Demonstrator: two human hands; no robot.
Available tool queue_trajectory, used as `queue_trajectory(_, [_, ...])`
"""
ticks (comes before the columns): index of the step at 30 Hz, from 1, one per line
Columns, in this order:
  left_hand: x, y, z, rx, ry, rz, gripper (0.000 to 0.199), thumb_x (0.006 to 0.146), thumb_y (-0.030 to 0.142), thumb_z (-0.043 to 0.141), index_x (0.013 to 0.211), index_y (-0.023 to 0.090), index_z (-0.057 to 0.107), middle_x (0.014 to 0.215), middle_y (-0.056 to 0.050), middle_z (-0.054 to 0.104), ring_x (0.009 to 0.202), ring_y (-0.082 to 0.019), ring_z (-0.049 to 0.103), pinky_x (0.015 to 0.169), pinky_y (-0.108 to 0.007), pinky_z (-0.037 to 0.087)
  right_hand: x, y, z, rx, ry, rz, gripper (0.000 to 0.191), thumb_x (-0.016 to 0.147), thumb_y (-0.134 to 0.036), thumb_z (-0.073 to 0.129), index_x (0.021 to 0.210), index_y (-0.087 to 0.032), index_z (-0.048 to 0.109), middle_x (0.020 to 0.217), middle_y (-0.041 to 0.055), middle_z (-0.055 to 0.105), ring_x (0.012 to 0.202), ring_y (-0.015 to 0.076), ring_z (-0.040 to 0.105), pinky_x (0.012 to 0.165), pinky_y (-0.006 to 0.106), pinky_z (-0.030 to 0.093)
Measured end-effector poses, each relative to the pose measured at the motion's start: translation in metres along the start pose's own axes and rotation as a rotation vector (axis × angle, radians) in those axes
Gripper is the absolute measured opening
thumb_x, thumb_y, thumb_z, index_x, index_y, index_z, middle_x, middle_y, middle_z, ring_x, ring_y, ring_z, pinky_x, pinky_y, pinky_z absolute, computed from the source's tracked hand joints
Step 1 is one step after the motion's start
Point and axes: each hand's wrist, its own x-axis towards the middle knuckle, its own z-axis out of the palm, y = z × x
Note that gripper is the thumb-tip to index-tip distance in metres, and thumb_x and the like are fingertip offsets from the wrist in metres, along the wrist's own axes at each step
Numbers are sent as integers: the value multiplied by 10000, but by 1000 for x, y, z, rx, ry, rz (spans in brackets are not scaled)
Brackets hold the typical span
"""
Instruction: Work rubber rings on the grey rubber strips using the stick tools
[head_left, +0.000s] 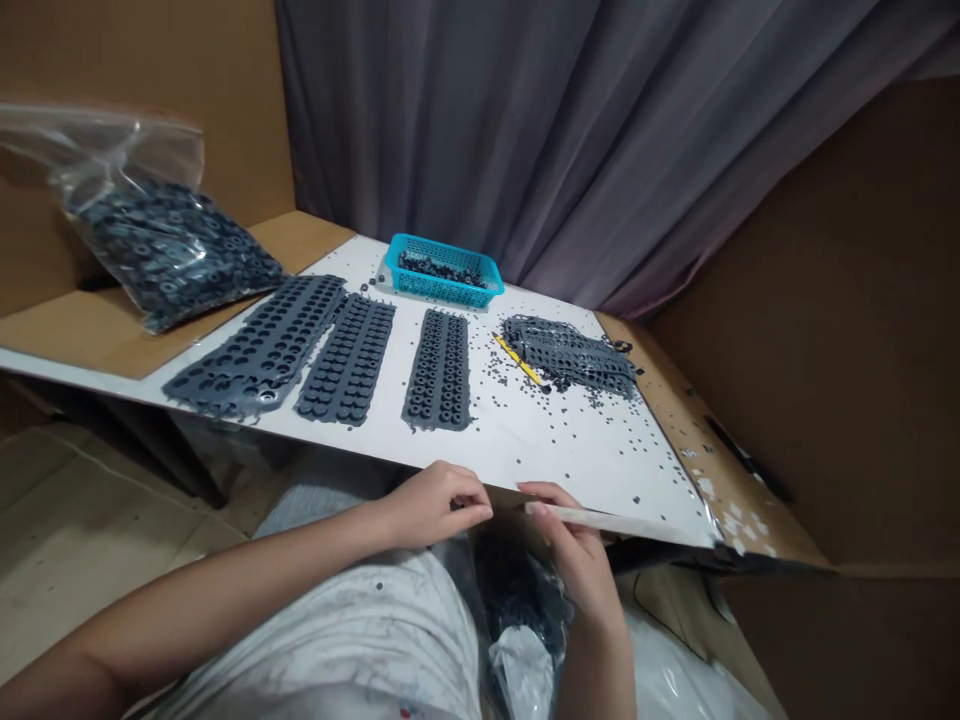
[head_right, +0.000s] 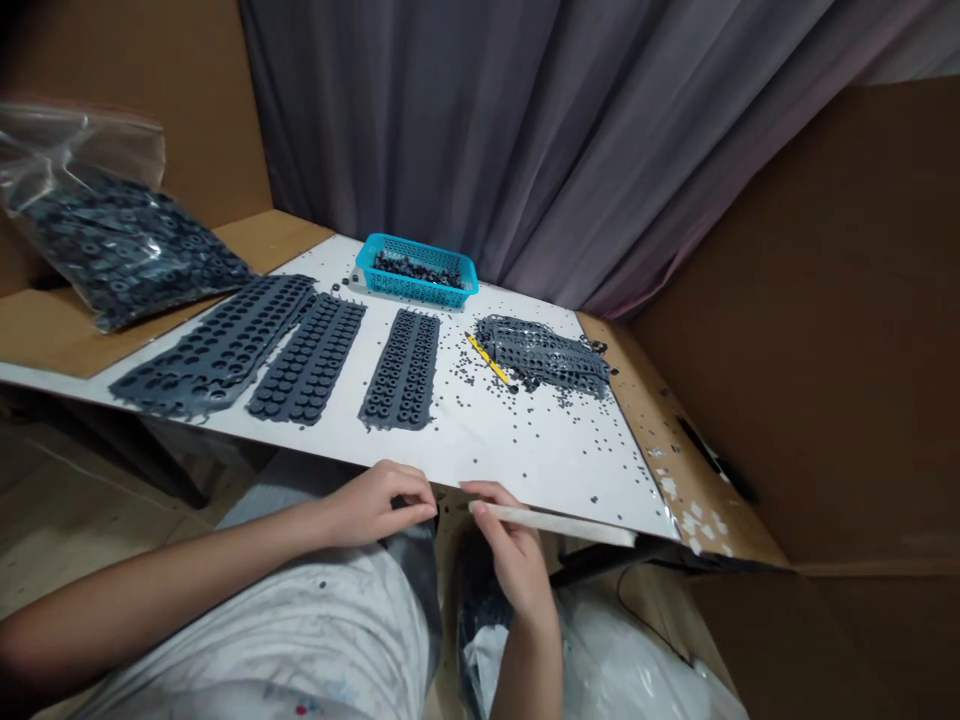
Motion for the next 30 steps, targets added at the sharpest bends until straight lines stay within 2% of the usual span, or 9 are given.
queue_trajectory(4, [-31, -23, -10, 180, 79, -13, 335, 896, 263, 449, 611, 167, 596, 593, -14, 590, 578, -128, 533, 603, -222, 400, 1, 15, -18, 87, 222, -8, 280, 751, -416, 683, 888, -172, 685, 576, -31, 474, 518, 100, 356, 481, 218, 270])
queue_trajectory(7, [-97, -62, -43, 303, 177, -105, 355, 901, 273, 412, 605, 178, 584, 576, -20, 576, 547, -139, 526, 568, -232, 399, 1, 24, -27, 138, 334, -2, 289, 712, -413, 712, 854, -165, 675, 559, -41, 443, 521, 93, 357, 480, 215, 262])
queue_trajectory(10, [-183, -100, -87, 701, 409, -393, 270, 853, 427, 515, 865, 196, 654, 849, -66, 675, 746, -221, 634, 674, -296, 483, 1, 30, -30, 187, 404, -5, 289, 672, -406, 736, 807, -161, 666, 555, -45, 451, 516, 88, 373, 485, 216, 281])
queue_trajectory(13, [-231, -100, -108, 977, 457, -577, 595, 788, 586, 539, 1187, 146, 570, 1230, -194, 569, 1062, -408, 561, 814, -546, 474, 4, 30, -23, 271, 449, -49, 265, 657, -388, 744, 762, -163, 652, 510, -62, 437, 487, 76, 365, 516, 225, 334])
queue_trajectory(15, [-222, -76, -99, 800, 295, -446, 551, 848, 494, 539, 1305, 191, 494, 1333, -164, 513, 1187, -358, 504, 954, -539, 411, 7, 26, -15, 326, 439, -94, 236, 681, -376, 727, 764, -172, 642, 469, -79, 403, 466, 74, 358, 535, 241, 364])
queue_trajectory(20, [-128, -21, -52, 140, -328, 59, 335, 912, 316, 503, 1222, 424, 571, 1277, 23, 602, 1174, -188, 555, 984, -319, 429, 13, 13, 3, 329, 353, -169, 202, 720, -362, 691, 772, -176, 633, 452, -80, 400, 455, 81, 376, 529, 254, 368])
queue_trajectory(25, [-84, -32, -43, 265, 5, -222, 337, 890, 301, 496, 1190, 219, 626, 1152, -140, 658, 1059, -286, 619, 871, -409, 485, 16, 16, -1, 330, 372, -171, 182, 725, -347, 689, 766, -180, 630, 457, -81, 421, 460, 73, 390, 582, 266, 404])
queue_trajectory(29, [-63, -35, -16, -169, -544, -117, 187, 820, 382, 615, 943, 305, 732, 983, 9, 722, 918, -188, 666, 792, -241, 503, 15, 17, -2, 391, 400, -189, 171, 722, -338, 691, 759, -183, 628, 447, -88, 404, 468, 71, 391, 610, 270, 409])
queue_trajectory(30, [-55, -37, -7, -180, -567, -143, 150, 795, 371, 642, 864, 289, 746, 890, 14, 733, 839, -183, 679, 738, -226, 511, 15, 17, -2, 402, 400, -196, 167, 722, -334, 690, 761, -183, 631, 451, -85, 408, 472, 72, 393, 604, 265, 403])
